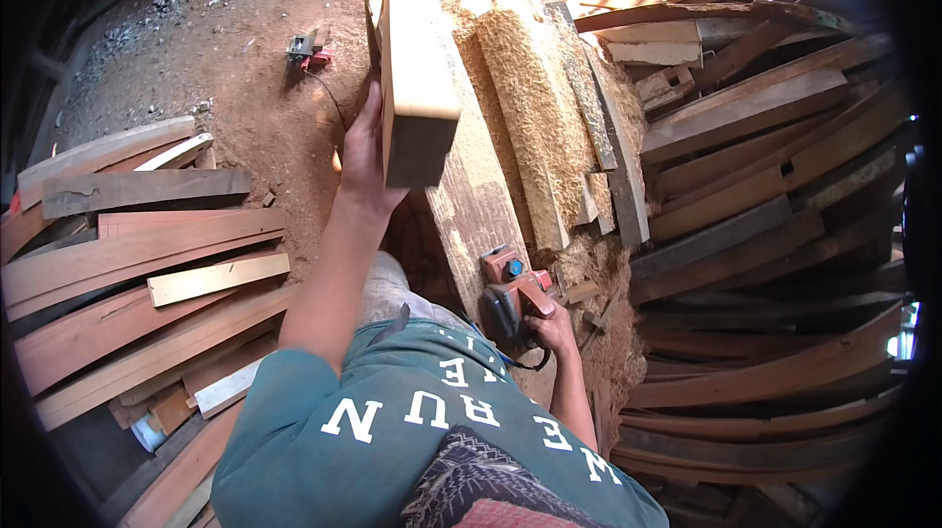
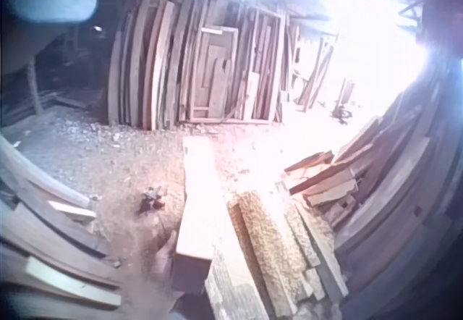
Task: The person uses a circular saw to cut a long wooden plank on a workbench. After cutting, they use an electric sander to smooth the surface of the plank, flipping it over to sand both sides.
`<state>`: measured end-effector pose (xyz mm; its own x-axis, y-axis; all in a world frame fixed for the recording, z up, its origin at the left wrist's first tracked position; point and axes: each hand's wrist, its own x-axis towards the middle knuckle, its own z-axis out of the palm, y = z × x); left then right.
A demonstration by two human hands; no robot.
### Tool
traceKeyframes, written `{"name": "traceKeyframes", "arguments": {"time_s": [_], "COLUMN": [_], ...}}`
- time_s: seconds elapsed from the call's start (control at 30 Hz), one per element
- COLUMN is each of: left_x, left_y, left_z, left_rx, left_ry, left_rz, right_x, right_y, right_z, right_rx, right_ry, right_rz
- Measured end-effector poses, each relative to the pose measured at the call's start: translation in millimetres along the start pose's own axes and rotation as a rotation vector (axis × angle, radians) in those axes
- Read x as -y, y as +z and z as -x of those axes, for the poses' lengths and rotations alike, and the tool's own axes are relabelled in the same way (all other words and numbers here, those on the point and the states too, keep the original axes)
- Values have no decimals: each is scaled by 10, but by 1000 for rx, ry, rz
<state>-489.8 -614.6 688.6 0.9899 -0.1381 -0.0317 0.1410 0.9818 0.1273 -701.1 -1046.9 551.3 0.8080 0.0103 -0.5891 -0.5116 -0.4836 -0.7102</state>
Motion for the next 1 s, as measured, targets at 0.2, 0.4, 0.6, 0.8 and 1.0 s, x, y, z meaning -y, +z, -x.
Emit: {"name": "traceKeyframes", "arguments": {"time_s": [0.2, 0.4, 0.6, 0.8, 1.0], "left_x": [570, 797, 943, 580, 885], "left_y": [-1977, -2833, -1606, -1876, -2034], "left_z": [844, 874, 223, 175, -74], "left_rx": [-576, -721, -894, -664, -701], "left_ry": [-16, -47, -293, -231, 182], "left_rz": [-810, -1645, -2238, -1741, -1856], "right_x": [18, 8, 82, 84, 64], "right_y": [-13, -24, -33, -14, -32], "right_z": [62, 88, -24, 11, -9], "right_rx": [17, -8, 38, -1, -8], "right_ry": [14, 17, 87, 61, 51], "right_rz": [-9, 27, 27, -21, -44]}}
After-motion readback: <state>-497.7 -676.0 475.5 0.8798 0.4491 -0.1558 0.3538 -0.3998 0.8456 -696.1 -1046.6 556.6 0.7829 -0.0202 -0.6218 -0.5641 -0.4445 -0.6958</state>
